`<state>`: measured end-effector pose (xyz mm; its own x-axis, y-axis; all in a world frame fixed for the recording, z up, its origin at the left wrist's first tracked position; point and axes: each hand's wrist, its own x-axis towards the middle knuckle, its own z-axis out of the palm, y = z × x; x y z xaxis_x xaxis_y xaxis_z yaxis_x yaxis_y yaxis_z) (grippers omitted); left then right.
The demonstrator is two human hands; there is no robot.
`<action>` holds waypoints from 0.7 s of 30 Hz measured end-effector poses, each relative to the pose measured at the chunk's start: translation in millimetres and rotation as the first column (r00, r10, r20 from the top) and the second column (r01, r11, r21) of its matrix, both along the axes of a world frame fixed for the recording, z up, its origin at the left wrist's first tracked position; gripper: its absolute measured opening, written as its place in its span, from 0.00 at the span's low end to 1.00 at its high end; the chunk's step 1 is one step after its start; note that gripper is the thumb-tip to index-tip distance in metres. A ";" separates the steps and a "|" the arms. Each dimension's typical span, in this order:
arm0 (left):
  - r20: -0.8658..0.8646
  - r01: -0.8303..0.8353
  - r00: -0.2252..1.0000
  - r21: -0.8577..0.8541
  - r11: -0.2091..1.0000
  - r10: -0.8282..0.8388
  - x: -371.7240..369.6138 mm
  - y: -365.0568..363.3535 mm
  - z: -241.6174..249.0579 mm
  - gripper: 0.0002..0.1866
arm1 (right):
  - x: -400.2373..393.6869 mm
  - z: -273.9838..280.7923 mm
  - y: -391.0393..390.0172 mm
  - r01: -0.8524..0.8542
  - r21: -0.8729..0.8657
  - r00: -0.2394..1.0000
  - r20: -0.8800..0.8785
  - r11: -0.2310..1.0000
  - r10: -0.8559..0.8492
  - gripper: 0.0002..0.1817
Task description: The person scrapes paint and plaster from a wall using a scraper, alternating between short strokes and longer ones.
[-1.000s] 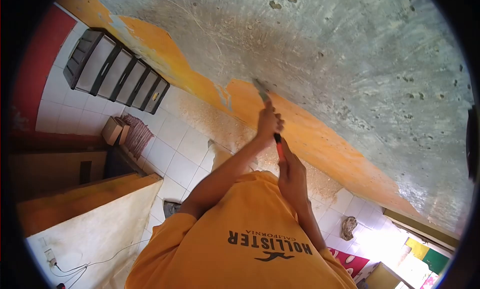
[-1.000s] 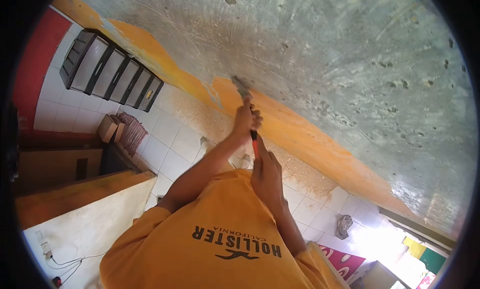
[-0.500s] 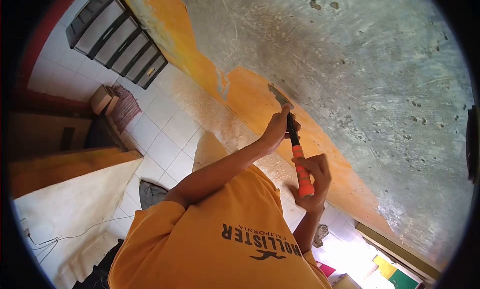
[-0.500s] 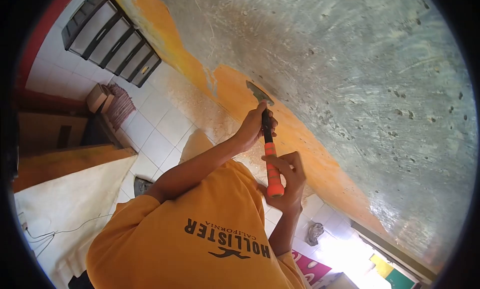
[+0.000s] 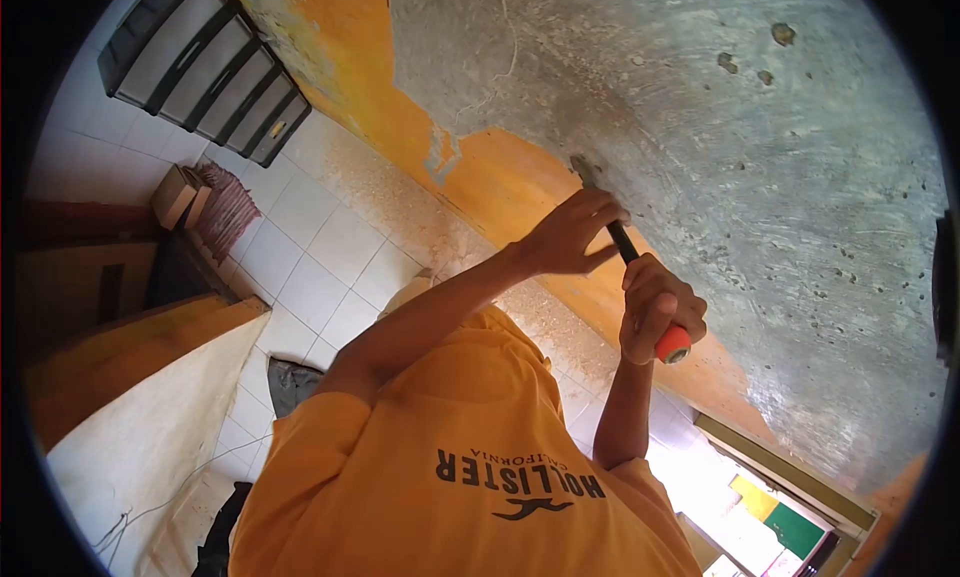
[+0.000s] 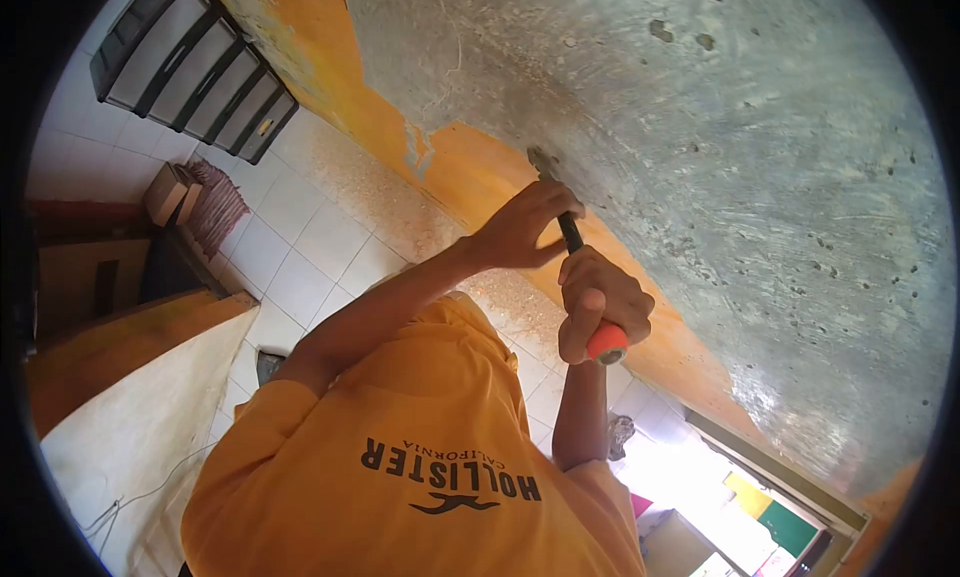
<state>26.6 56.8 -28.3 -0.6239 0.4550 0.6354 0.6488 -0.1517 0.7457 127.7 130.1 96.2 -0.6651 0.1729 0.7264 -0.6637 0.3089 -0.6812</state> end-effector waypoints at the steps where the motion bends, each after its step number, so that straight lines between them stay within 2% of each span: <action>1: 0.081 0.015 0.997 0.051 0.999 -0.020 -5.1 10.7 -2.3 0.10 | -3.4 0.6 -6.0 0.021 0.049 1.000 -0.011 0.999 -0.020 0.30; 4: 0.082 -0.153 0.987 0.180 0.972 0.140 -16.1 30.6 -4.3 0.16 | -7.5 -1.3 -29.0 0.006 0.135 0.997 -0.076 0.991 0.005 0.25; 6: 0.102 -0.086 0.993 0.192 0.978 0.068 -25.2 23.2 -18.9 0.17 | -14.9 -13.6 -36.1 0.031 0.178 0.997 -0.081 0.984 -0.016 0.17; 7: 0.114 -0.048 0.993 0.194 0.980 0.026 -25.2 22.8 -31.7 0.18 | -18.1 -23.4 -35.4 0.047 0.196 0.999 -0.034 0.980 -0.041 0.17; 8: 0.180 -0.163 0.973 0.108 0.981 0.142 -24.4 27.9 -42.3 0.19 | -21.6 -32.8 -33.6 0.063 0.214 0.998 0.012 0.975 -0.068 0.17; 10: 0.263 -0.121 0.961 0.143 0.982 0.080 -16.8 24.9 -33.8 0.19 | -17.4 -28.7 -39.8 0.085 0.355 0.986 0.104 0.931 -0.130 0.16; 11: 0.300 -0.106 0.952 0.159 0.982 0.054 -16.9 22.3 -28.1 0.19 | -17.3 -23.2 -47.4 0.040 0.314 0.997 0.045 0.948 -0.057 0.16; 12: 0.225 -0.118 0.972 0.200 0.973 0.072 -17.5 21.7 -18.4 0.19 | -18.5 -15.6 -56.4 -0.011 0.280 1.000 -0.016 0.960 0.016 0.16; 15: 0.186 -0.047 0.983 0.210 0.977 0.008 -25.5 22.8 -34.2 0.19 | -22.9 -29.7 -49.6 0.054 0.300 0.998 -0.037 0.952 -0.045 0.21; 21: 0.195 -0.031 0.981 0.200 0.979 -0.009 -28.7 20.8 -29.3 0.20 | -22.6 -21.5 -58.8 0.072 0.341 0.997 -0.029 0.937 -0.066 0.17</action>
